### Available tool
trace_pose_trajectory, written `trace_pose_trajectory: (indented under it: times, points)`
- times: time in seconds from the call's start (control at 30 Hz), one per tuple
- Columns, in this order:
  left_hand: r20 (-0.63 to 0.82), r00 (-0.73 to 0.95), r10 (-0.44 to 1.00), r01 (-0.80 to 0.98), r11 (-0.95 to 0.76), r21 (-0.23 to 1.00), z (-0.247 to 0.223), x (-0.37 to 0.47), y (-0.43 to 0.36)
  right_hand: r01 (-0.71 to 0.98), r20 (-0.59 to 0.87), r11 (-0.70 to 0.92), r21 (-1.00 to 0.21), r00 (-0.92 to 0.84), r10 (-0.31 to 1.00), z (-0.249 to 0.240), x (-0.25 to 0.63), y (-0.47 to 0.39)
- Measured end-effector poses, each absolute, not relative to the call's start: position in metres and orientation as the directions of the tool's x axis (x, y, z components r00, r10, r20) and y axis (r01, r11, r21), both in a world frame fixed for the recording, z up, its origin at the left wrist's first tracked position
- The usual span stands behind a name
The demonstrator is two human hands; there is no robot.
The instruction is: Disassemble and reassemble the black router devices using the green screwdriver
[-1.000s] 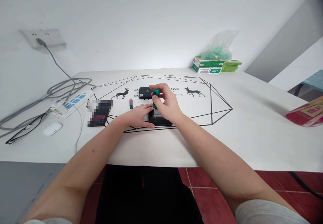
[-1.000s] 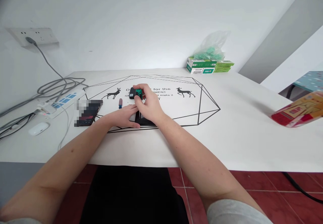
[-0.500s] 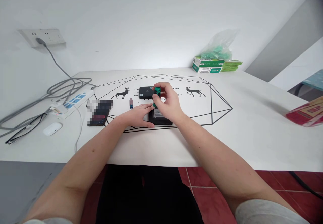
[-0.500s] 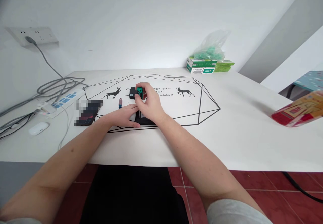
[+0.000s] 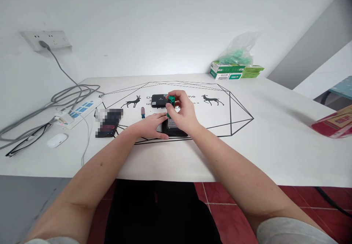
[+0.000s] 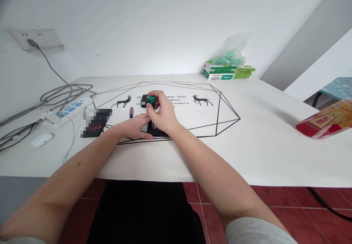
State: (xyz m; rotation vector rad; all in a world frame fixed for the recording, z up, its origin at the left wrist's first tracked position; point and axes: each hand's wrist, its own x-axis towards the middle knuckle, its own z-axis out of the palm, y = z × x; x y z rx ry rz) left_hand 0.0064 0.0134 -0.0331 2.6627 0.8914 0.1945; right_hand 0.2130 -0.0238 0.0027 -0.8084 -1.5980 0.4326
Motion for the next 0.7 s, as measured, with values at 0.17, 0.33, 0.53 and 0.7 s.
trace_pose_trajectory:
  times: [0.17, 0.33, 0.53, 0.7]
  points:
    - [-0.02, 0.789, 0.613, 0.571, -0.722, 0.39, -0.0272, 0.0076, 0.0102, 0.257, 0.699, 0.685, -0.681, -0.049, 0.713, 0.0028, 0.2118, -0.0258]
    - [-0.022, 0.787, 0.616, 0.575, -0.721, 0.387, -0.0263, 0.0077, 0.0092, 0.28, 0.721, 0.708, -0.649, -0.072, 0.689, 0.0036, 0.2117, -0.0271]
    - [-0.034, 0.786, 0.617, 0.58, -0.717, 0.385, -0.0254, 0.0086, 0.0086, 0.27, 0.726, 0.711, -0.649, -0.06, 0.685, 0.0041, 0.2121, -0.0273]
    - [-0.036, 0.786, 0.618, 0.581, -0.717, 0.386, -0.0262, 0.0087, 0.0099, 0.273, 0.719, 0.697, -0.663, -0.026, 0.694, 0.005, 0.2137, -0.0263]
